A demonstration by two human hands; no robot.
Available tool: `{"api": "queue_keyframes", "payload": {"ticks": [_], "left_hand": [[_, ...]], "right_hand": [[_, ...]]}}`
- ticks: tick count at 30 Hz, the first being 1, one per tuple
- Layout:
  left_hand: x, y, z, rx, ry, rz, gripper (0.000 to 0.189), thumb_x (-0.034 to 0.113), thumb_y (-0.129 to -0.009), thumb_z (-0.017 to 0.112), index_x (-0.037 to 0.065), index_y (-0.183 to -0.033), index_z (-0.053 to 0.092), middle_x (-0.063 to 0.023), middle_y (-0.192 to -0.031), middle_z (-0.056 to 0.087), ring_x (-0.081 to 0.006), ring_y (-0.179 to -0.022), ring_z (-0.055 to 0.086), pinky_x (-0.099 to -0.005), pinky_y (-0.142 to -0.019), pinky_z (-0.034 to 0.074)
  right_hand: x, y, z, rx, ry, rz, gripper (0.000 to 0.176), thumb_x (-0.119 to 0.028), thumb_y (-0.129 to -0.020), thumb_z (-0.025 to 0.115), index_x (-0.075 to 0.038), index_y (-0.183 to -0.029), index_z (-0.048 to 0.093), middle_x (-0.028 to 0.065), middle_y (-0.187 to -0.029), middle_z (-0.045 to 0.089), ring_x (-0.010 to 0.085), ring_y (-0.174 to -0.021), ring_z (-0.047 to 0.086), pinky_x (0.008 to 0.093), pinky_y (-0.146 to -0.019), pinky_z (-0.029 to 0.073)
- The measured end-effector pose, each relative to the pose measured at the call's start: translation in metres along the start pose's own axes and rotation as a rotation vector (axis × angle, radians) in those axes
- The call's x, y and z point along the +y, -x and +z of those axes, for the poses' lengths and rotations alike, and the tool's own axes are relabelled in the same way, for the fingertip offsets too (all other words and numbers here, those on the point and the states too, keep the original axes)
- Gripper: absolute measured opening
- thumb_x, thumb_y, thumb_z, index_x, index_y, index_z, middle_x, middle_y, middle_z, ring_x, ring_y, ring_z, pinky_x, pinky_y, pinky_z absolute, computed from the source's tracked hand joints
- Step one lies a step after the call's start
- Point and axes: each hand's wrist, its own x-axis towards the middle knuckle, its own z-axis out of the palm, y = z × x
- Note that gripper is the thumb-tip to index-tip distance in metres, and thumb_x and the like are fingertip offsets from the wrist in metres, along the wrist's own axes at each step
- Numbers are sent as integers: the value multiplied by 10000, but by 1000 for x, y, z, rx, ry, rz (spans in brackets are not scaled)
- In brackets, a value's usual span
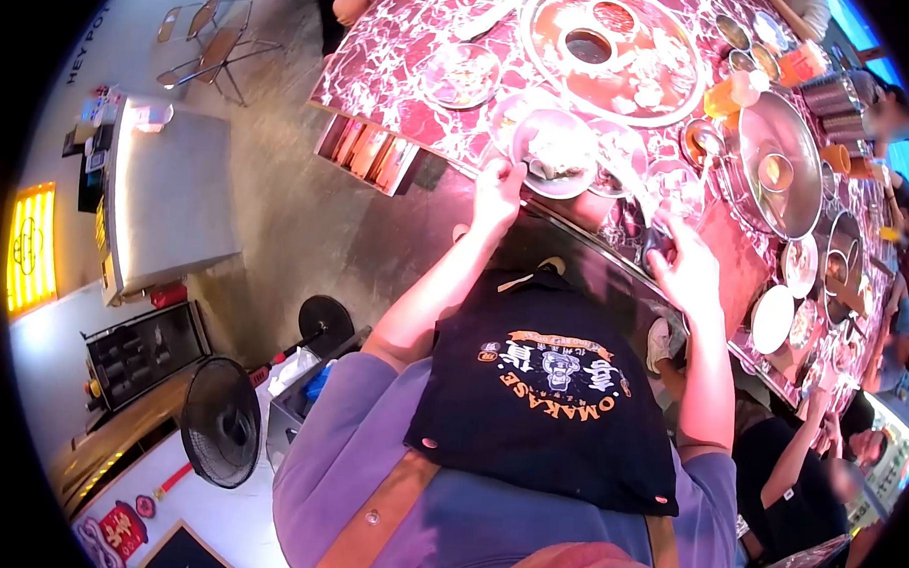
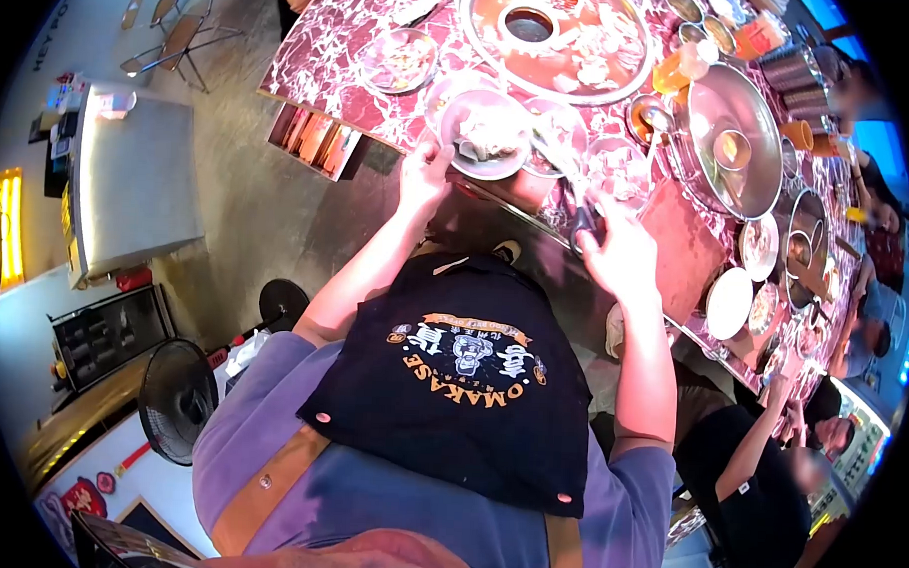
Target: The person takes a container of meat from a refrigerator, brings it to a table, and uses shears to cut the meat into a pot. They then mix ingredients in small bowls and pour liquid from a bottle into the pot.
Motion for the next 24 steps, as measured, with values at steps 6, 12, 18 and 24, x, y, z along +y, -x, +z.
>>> {"api": "queue_keyframes", "payload": {"ticks": [6, 12, 18, 24], "left_hand": [[-4, -6, -2, 137, 19, 176, 205, 132, -913, 624, 37, -742, 566, 4, -693, 547, -62, -618, 477, -224, -550, 410], [40, 5, -33, 156, 168, -49, 218, 148, -919, 614, 3, -770, 546, -37, -677, 567, -114, -597, 568, -262, -538, 458], [-2, -9, -69, 221, 353, -57, 142, 158, -949, 574, 36, -877, 586, -33, -769, 617, -102, -613, 596, -225, -510, 478], [1, -9, -88, 279, 385, -24, 238, 122, -916, 614, -28, -741, 553, -38, -842, 555, -116, -677, 594, -257, -536, 526]], "right_hand": [[-31, -16, 29, -97, 215, -220, 480, -141, -755, 660, -141, -1226, 569, 162, -1012, 643, 332, -910, 644, 411, -800, 522], [-47, -24, 11, -78, -75, -233, 524, -54, -775, 642, -101, -1288, 548, 182, -1122, 636, 338, -1013, 627, 392, -893, 497], [-52, -63, 20, -77, -33, -119, 506, -55, -801, 631, -110, -1297, 546, 165, -1182, 620, 293, -1068, 609, 360, -946, 459], [-74, -60, 26, -3, 17, -341, 538, -188, -760, 667, -139, -1280, 540, 151, -1090, 645, 293, -897, 645, 380, -813, 499]]}}
